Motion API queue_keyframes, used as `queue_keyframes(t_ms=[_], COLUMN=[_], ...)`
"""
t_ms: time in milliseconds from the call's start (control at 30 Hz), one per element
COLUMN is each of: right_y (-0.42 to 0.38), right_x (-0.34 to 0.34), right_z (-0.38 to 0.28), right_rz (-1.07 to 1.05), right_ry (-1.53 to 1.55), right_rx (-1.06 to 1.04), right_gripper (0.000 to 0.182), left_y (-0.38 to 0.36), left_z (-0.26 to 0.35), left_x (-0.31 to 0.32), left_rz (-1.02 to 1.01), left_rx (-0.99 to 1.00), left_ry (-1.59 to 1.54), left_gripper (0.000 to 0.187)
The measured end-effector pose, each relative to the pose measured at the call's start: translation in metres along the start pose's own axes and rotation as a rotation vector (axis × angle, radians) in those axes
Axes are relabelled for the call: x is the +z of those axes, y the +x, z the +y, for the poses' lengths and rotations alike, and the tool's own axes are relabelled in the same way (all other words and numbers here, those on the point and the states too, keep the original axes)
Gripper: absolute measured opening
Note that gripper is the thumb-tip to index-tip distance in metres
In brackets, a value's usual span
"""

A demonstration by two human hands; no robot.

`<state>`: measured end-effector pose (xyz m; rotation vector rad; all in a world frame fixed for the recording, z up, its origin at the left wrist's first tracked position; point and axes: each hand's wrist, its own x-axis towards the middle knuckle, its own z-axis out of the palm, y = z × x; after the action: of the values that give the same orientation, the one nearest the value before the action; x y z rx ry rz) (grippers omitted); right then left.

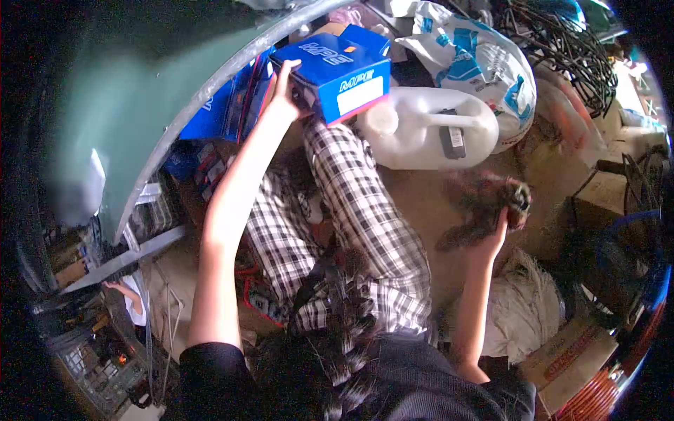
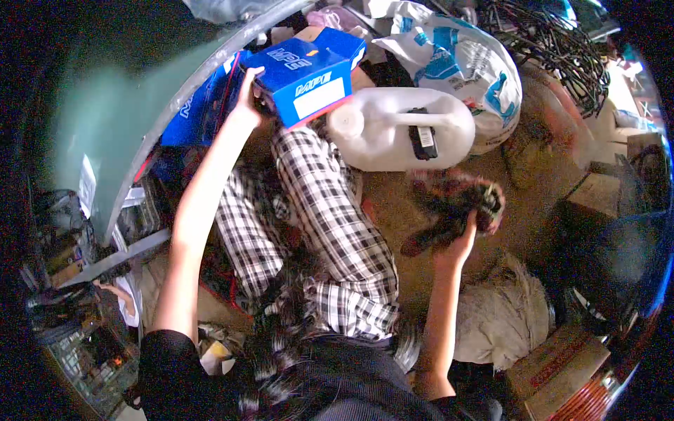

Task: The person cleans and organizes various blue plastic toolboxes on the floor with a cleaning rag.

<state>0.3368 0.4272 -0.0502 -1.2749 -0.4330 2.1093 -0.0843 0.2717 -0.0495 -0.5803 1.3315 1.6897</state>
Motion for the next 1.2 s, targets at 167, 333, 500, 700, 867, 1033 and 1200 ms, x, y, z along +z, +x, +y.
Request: queue_keyframes(t_ms=[167,333,500,700,867,1033,1200], right_y=[-0.028,-0.056,-0.052,-0.037,-0.03,-0.041,-0.057], right_x=[-0.031,-0.016,0.0,0.032,0.083,0.154,0.189], right_z=[0.01,0.014,0.019,0.022,0.04,0.091,0.151], right_rz=[0.105,0.14,0.144,-0.078,-0.254,-0.322,-0.475], right_ry=[-0.019,-0.029,-0.116,-0.194,-0.144,-0.284,-0.402], right_rx=[0.027,0.043,0.009,-0.004,0.034,0.204,0.309], right_gripper=[0.05,0.052,0.049,0.052,0.059,0.068,0.078], left_y=[0.125,0.239,0.206,0.036,-0.14,-0.185,-0.109], left_z=[-0.03,-0.066,-0.071,-0.068,-0.106,-0.135,-0.203], left_x=[0.025,0.003,-0.013,-0.028,-0.11,-0.202,-0.412], left_rz=[-0.092,0.417,0.154,0.326,0.044,0.035,0.825], left_rx=[0.192,0.205,0.158,0.929,0.884,0.999,0.084], left_ry=[-0.201,-0.278,-0.409,0.858,1.696,1.476,1.655], left_gripper=[0.055,0.091,0.058,0.058,0.057,0.05,0.084])
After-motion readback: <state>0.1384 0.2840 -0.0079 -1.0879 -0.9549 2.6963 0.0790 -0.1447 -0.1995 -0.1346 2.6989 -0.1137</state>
